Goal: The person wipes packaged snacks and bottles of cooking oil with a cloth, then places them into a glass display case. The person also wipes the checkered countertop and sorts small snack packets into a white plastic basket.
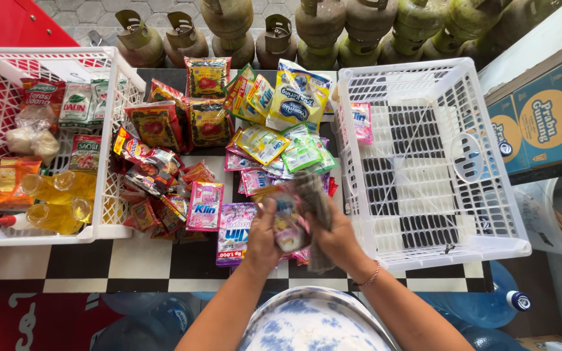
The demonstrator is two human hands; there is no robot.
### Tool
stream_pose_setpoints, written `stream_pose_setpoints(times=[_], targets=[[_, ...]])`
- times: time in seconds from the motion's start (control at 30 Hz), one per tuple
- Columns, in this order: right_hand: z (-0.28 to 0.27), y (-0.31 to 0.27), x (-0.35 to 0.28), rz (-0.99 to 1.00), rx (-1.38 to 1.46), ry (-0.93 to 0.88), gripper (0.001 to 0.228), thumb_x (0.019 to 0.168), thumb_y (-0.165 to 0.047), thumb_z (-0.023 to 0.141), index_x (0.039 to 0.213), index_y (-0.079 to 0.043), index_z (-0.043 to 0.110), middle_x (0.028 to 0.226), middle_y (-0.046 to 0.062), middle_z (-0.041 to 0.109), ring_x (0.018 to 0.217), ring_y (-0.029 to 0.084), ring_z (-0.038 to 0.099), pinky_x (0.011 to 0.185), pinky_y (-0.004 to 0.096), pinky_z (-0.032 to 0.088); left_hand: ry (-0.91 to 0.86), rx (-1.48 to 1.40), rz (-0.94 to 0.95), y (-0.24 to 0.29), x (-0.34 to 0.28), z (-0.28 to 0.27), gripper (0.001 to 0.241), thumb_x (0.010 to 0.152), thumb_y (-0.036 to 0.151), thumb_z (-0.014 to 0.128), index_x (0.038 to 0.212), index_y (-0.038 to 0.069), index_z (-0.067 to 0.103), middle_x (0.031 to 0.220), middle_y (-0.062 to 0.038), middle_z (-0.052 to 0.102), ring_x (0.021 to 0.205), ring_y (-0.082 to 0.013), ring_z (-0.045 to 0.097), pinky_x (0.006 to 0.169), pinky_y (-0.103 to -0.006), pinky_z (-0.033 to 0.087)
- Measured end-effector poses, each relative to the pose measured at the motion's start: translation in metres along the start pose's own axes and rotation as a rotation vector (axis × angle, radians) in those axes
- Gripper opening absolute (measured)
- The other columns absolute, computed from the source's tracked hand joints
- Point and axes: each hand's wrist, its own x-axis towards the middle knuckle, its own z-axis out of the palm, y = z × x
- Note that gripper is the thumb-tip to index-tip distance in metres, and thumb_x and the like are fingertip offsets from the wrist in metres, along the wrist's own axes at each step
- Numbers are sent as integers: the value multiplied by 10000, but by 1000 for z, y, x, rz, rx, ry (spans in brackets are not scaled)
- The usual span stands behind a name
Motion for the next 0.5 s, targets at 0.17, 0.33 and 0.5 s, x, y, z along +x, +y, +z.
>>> stream_pose_setpoints(times=[0.17, 0.33, 0.5], targets=[[-4, -31, 10, -508, -480, 177, 548, 862, -43, 693, 1395, -67, 572, 1331, 157, 635, 1221, 324, 629, 1049, 401, 504, -61, 4, -41, 10, 2, -6, 439, 1054, 420, 475, 1306, 67, 547, 1147, -134, 677, 984, -252, 723, 863, -444, 631], [17, -33, -9, -675, -706, -73, 710, 656, -27, 768, 1348, -109, 630, 1394, 149, 612, 1269, 383, 561, 1054, 479, 456, -261, 96, 88, 9, -4, 5, 528, 1116, 394, 412, 1496, 31, 458, 1351, -157, 649, 1190, -262, 651, 996, -415, 539], [5, -4, -7, -380, -658, -160, 688, 733, -21, 705, 1407, -129, 625, 1437, 89, 626, 1306, 328, 588, 1120, 434, 485, 55, 77, 249, 57, -2, 12, 632, 1025, 543, 355, 1401, 54, 498, 1289, -138, 663, 1157, -282, 686, 989, -477, 578]])
